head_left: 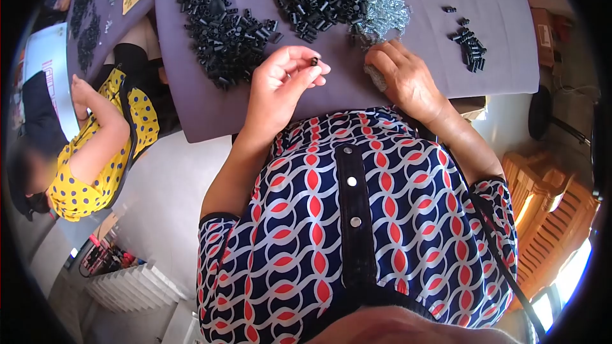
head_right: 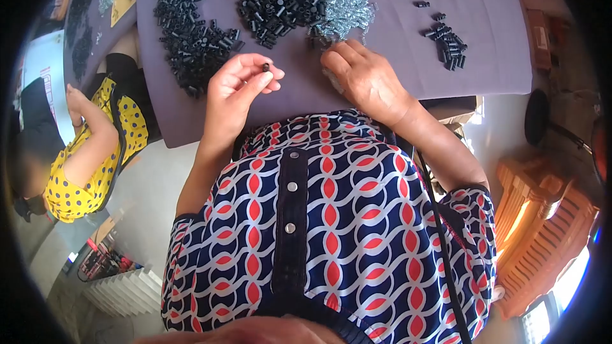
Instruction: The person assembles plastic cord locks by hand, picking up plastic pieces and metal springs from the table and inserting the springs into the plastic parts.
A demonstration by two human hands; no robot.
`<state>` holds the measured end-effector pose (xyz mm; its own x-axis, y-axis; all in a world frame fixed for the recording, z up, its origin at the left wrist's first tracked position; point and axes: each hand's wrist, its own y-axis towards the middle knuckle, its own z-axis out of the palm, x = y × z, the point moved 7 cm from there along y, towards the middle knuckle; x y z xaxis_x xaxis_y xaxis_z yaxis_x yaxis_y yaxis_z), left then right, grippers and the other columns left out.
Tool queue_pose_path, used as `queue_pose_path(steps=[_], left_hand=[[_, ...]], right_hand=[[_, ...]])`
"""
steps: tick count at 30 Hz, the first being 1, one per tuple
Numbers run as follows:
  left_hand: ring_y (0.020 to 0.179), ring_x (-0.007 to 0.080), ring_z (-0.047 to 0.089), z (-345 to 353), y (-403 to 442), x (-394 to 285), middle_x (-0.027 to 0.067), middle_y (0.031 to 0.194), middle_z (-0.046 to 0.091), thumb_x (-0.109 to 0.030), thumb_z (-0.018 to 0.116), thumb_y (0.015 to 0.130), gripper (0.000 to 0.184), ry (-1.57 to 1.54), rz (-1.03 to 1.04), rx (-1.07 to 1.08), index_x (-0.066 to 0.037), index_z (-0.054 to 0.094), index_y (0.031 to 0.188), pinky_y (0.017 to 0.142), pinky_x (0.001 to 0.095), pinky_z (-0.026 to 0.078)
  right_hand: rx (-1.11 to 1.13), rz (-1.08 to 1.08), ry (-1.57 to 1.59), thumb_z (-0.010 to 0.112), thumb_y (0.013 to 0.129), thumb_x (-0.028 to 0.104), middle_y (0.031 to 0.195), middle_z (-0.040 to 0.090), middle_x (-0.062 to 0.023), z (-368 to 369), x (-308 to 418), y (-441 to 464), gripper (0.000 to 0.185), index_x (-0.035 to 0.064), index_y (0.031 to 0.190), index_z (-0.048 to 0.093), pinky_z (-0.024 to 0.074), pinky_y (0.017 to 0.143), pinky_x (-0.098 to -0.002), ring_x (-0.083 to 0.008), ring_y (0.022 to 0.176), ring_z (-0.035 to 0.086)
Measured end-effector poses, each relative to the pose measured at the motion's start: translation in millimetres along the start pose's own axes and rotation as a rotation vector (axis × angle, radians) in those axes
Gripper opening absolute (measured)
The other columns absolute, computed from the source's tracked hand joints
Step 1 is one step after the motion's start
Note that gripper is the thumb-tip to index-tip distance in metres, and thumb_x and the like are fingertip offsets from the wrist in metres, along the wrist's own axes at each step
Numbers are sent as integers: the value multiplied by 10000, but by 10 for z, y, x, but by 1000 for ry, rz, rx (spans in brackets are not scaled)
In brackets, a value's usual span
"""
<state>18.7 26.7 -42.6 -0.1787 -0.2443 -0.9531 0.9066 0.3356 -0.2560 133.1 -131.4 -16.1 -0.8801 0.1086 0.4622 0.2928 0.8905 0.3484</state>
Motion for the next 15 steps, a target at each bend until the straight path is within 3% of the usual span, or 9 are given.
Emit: queue_pose_path(steps=[5,7,10,14,15], left_hand=[[863,118,651,150,4,104,102,1022,712,-51,596,980,212,5,-65,35,37,632,1170,816,259,536],[859,117,651,195,4,110,102,1017,709,-48,591,982,201,-1,-74,36,46,625,1157,809,256,537],[854,118,655,257,35,113,108,1023,709,-40,591,979,193,15,-83,53,46,626,1148,801,256,539],[828,120,661,288,30,136,109,994,716,-33,589,977,176,27,-97,88,53,623,1127,783,250,540],[819,120,662,298,24,144,109,982,718,-33,588,977,172,70,-105,111,55,623,1121,778,249,540]], right_hand=[[8,26,101,674,780,-13,914,584,-98,38,-47,35,221,29,986,604,530,700,-346,-271,809,616],[120,382,637,705,835,-23,1028,636,-72,124,-169,8,192,21,1007,630,542,789,-323,-200,946,661],[100,367,817,702,887,-6,1035,641,-54,45,-103,132,131,8,1004,644,537,803,-285,-148,949,661],[93,339,881,700,861,-51,1023,643,-61,93,-48,153,160,-12,1007,646,535,816,-273,-165,941,665],[107,363,901,684,868,-58,971,649,-69,118,-49,132,141,-20,1000,651,537,768,-267,-161,909,687]])
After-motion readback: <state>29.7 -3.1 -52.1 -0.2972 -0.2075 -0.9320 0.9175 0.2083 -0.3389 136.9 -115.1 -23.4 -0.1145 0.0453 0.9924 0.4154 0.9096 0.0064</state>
